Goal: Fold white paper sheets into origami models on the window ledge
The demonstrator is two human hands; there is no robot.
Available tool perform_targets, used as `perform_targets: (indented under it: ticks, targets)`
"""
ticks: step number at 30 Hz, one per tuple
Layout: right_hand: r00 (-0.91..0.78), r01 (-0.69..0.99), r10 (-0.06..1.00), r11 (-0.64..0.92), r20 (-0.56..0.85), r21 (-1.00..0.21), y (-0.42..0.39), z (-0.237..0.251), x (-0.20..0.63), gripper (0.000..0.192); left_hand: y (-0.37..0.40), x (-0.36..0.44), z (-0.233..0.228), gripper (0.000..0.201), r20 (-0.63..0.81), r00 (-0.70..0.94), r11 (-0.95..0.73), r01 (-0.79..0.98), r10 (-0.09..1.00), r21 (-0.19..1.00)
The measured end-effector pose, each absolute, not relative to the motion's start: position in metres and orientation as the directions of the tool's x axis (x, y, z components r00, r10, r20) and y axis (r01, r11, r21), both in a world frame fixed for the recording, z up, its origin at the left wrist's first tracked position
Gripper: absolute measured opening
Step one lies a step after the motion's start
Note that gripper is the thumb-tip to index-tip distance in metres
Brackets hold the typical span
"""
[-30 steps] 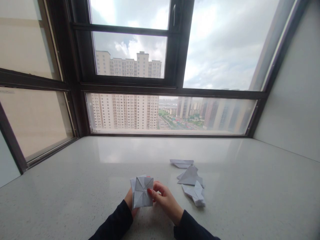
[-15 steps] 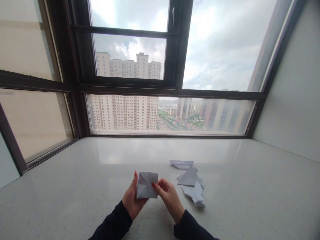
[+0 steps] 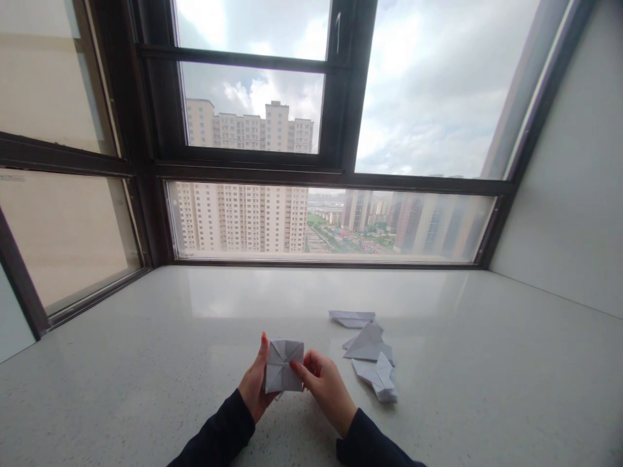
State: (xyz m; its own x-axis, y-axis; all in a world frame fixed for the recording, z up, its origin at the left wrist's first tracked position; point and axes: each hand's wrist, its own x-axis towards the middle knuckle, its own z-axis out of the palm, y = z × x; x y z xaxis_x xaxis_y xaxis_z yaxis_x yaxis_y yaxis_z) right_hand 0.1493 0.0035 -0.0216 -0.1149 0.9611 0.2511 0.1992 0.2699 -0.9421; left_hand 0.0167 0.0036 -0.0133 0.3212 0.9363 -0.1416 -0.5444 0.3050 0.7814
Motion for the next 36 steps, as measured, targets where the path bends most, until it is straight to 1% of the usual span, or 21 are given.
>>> perform_targets:
  ticks: [2,6,9,12,15,16,18,20,21,23,25,27,29,30,31,33,36]
  targets:
    - [-0.126,0.192,0.961,0.267,0.246,-0.944,0.004,-0.021,0.149,0.038,0.004,0.017,-0.015,0.057,-0.149,0.294,0.29,-0.526,0.944,0.8]
    - [-0.135,0.18,0.961,0.263,0.241,-0.948,0.004,-0.022,0.149,0.039,0.002,0.019,-0.018,0.042,-0.126,0.239,0.225,-0.451,0.963,0.864]
    - [-0.14,0.202,0.961,0.263,0.238,-0.943,0.005,-0.023,0.148,0.038,0.002,0.02,-0.022,0.04,-0.104,0.213,0.192,-0.451,0.971,0.871]
    - [-0.132,0.274,0.96,0.275,0.247,-0.922,0.004,-0.024,0.148,0.035,0.002,0.021,-0.024,0.038,-0.126,0.186,0.198,-0.448,0.974,0.872]
    - [-0.114,0.293,0.959,0.281,0.259,-0.914,0.003,-0.024,0.147,0.03,0.001,0.021,-0.019,0.034,-0.149,0.151,0.202,-0.447,0.977,0.871]
    - [-0.104,0.296,0.957,0.289,0.27,-0.911,0.003,-0.024,0.147,0.027,0.001,0.02,-0.016,0.032,-0.147,0.119,0.186,-0.462,0.982,0.867]
    - [-0.084,0.332,0.948,0.318,0.308,-0.888,0.002,-0.024,0.148,0.022,0.003,0.016,-0.01,0.026,-0.14,-0.047,0.097,-0.501,0.989,0.86]
    - [-0.076,0.414,0.929,0.36,0.362,-0.836,0.001,-0.023,0.15,0.019,0.008,0.008,-0.006,0.018,-0.146,-0.295,-0.027,-0.51,0.944,0.86]
    - [-0.094,0.461,0.916,0.387,0.39,-0.798,0.0,-0.022,0.15,0.019,0.011,0.003,-0.005,0.014,-0.149,-0.373,-0.065,-0.505,0.916,0.861]
    - [-0.173,0.549,0.885,0.452,0.433,-0.703,-0.002,-0.022,0.151,0.02,0.018,-0.006,-0.005,0.011,-0.151,-0.453,-0.108,-0.496,0.879,0.861]
    - [-0.269,0.618,0.85,0.513,0.453,-0.596,-0.005,-0.023,0.151,0.027,0.023,-0.01,-0.007,0.01,-0.146,-0.482,-0.13,-0.493,0.864,0.86]
    - [-0.357,0.663,0.823,0.556,0.442,-0.501,-0.008,-0.025,0.15,0.041,0.023,-0.009,-0.008,0.011,-0.139,-0.491,-0.141,-0.49,0.86,0.86]
    - [-0.441,0.677,0.804,0.59,0.4,-0.44,-0.008,-0.026,0.148,0.052,0.021,-0.005,-0.008,0.011,-0.133,-0.478,-0.136,-0.488,0.868,0.862]
    - [-0.479,0.676,0.796,0.603,0.37,-0.423,-0.008,-0.026,0.147,0.054,0.019,-0.003,-0.008,0.012,-0.128,-0.468,-0.133,-0.486,0.874,0.864]
    - [-0.51,0.675,0.79,0.612,0.34,-0.412,-0.007,-0.026,0.147,0.052,0.017,-0.001,-0.008,0.013,-0.123,-0.46,-0.131,-0.483,0.879,0.866]
    - [-0.545,0.684,0.785,0.619,0.295,-0.386,-0.006,-0.023,0.144,0.043,0.015,0.001,-0.007,0.014,-0.112,-0.452,-0.133,-0.476,0.885,0.87]
    - [-0.553,0.717,0.785,0.62,0.28,-0.318,-0.008,-0.017,0.141,0.027,0.016,-0.001,-0.007,0.012,-0.108,-0.456,-0.135,-0.469,0.884,0.873]
